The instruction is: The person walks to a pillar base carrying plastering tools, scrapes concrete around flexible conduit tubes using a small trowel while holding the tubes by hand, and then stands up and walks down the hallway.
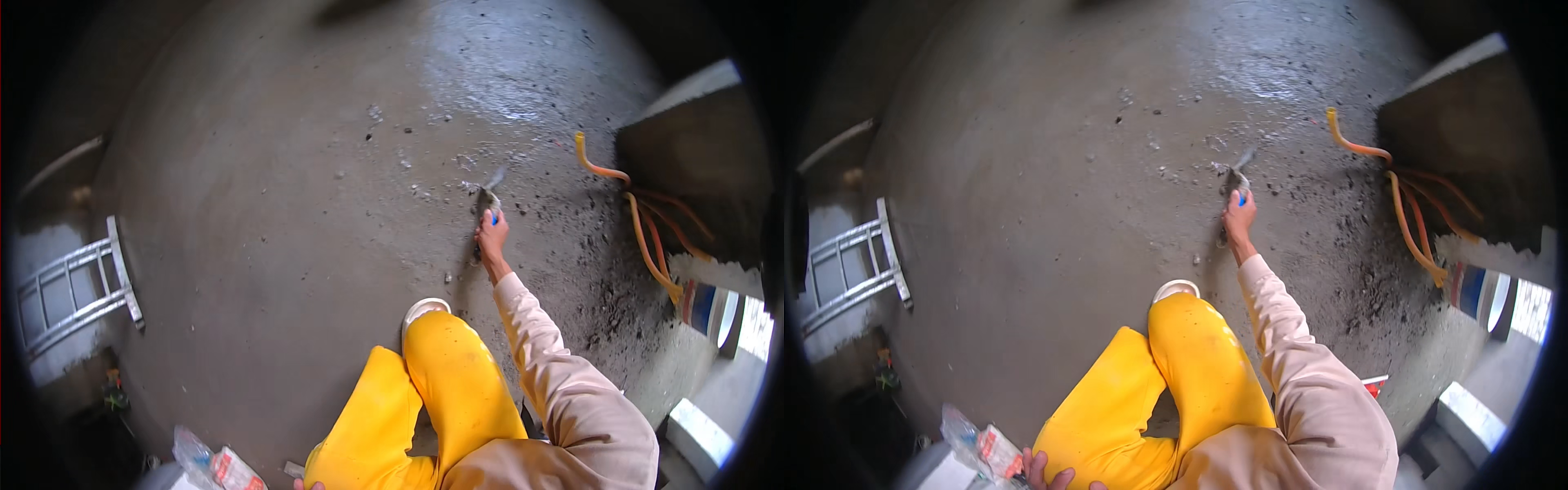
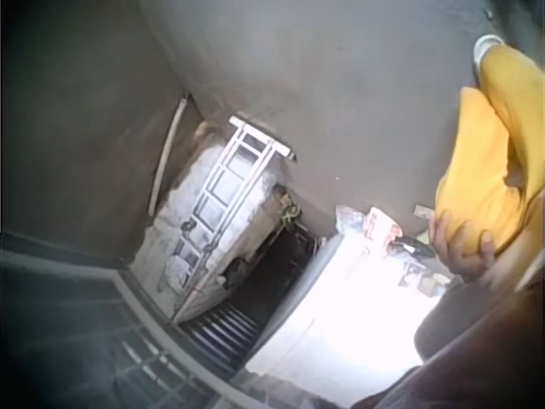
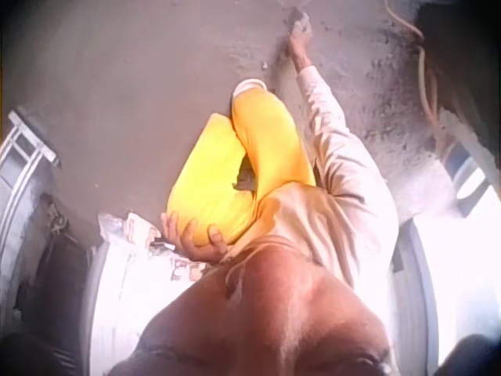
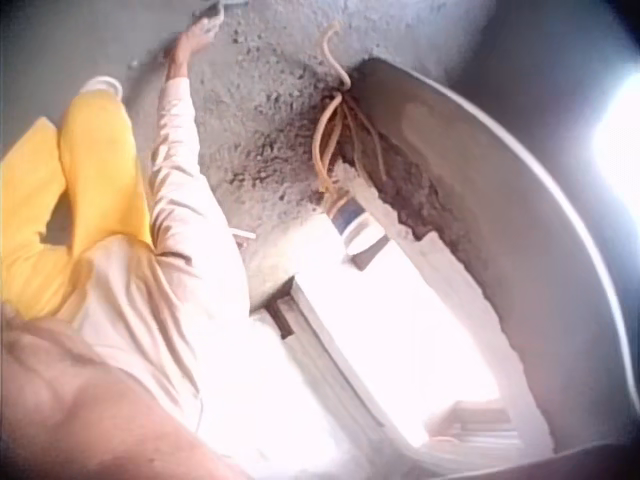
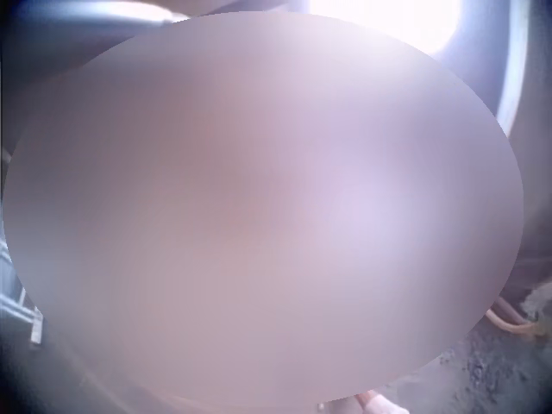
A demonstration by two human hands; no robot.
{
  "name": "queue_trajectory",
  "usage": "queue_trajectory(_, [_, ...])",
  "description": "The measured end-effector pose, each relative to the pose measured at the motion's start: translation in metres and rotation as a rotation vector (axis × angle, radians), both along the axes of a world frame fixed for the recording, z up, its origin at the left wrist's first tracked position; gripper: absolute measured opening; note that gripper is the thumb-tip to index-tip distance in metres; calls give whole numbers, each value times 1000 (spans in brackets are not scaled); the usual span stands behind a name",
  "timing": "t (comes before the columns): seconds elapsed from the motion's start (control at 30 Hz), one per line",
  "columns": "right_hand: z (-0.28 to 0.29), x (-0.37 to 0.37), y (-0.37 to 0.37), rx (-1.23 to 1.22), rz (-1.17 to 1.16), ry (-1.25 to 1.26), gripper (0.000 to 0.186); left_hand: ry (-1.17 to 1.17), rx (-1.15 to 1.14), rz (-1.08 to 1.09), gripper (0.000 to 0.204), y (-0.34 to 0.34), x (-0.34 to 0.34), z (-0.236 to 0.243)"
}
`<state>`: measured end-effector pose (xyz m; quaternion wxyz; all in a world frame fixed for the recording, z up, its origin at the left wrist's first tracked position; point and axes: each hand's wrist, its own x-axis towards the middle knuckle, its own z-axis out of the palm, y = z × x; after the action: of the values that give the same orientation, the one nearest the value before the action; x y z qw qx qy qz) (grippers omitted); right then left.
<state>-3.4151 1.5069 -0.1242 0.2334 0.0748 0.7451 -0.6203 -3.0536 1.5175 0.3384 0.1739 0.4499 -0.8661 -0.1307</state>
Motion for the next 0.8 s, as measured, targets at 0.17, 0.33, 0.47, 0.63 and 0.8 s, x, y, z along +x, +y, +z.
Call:
queue_trajectory(0.17, [33,1,-8,-123,-175,99,19,-3,-2,-31,33,14,2,-2])
queue_trajectory(0.33, [31,-20,-142,-165,418,56,28,-40,19,-65,35,14,1,2])
queue_trajectory(0.47, [5,-29,-180,167,444,201,29,-96,44,-57,39,10,-6,3])
queue_trajectory(0.63, [-40,-96,-56,103,55,252,26,-67,27,-106,42,7,-19,8])
queue_trajectory(0.8, [-8,-61,112,29,-100,-27,22,-60,-78,-74,42,15,-6,5])
